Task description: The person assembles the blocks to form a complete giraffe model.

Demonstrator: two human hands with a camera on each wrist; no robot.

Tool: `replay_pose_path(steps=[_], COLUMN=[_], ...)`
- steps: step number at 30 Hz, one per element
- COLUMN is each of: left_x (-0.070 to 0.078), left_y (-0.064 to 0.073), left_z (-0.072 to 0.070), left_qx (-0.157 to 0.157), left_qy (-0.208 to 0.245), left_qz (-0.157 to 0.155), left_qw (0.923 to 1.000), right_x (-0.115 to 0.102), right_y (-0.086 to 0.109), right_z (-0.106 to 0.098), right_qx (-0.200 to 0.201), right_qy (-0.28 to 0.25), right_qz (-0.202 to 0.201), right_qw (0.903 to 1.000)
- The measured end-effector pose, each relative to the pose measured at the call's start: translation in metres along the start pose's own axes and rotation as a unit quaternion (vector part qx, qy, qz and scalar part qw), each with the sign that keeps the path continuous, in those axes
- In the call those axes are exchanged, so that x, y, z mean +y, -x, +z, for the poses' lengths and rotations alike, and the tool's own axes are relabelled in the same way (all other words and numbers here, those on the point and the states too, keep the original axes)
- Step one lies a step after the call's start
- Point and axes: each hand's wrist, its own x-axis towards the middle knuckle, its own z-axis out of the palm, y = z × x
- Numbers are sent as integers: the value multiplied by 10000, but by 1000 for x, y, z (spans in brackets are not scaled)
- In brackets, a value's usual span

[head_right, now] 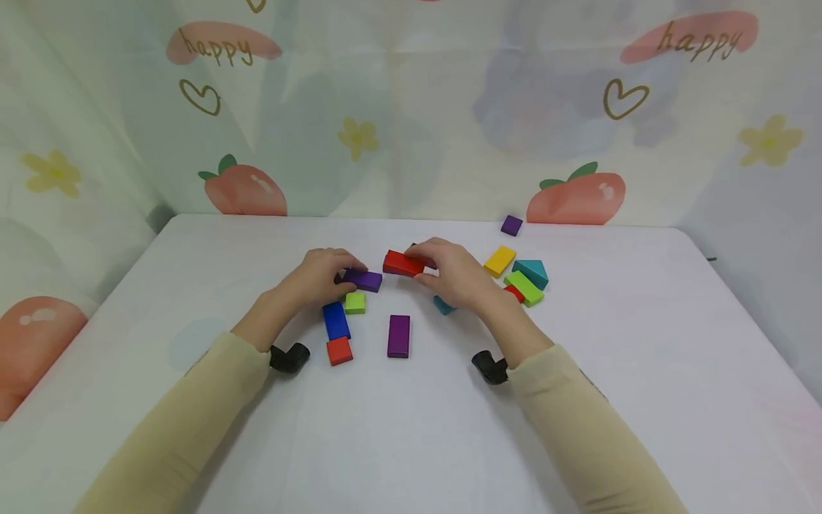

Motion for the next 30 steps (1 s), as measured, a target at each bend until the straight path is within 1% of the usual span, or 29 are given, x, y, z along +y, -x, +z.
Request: replay_pose_path(steps=[5,9,14,21,25,30], left_x=[6,10,13,20,23,28], left_y=[16,27,42,59,69,78], left_z=[1,4,8,13,15,16], left_qx=[-36,45,111,77,124,79], left_qy=[-8,-6,28,350,554,717], left_qz=[223,390,541,448,577,748], left_qw=[9997,9992,9985,9984,9967,9946], right_x=[-1,-2,-5,-9,-12,-16], right_y=[4,7,8,8,8,7], right_z=[1,3,6,10,14,21], right_qx=[11,7,-8,-115,-188,-342], right_qy=[16,47,26,-64,-129,-207], right_qz=[2,11,-92,-242,-348,-516], right_qw=[10000,10000,10000,9996,9991,9979])
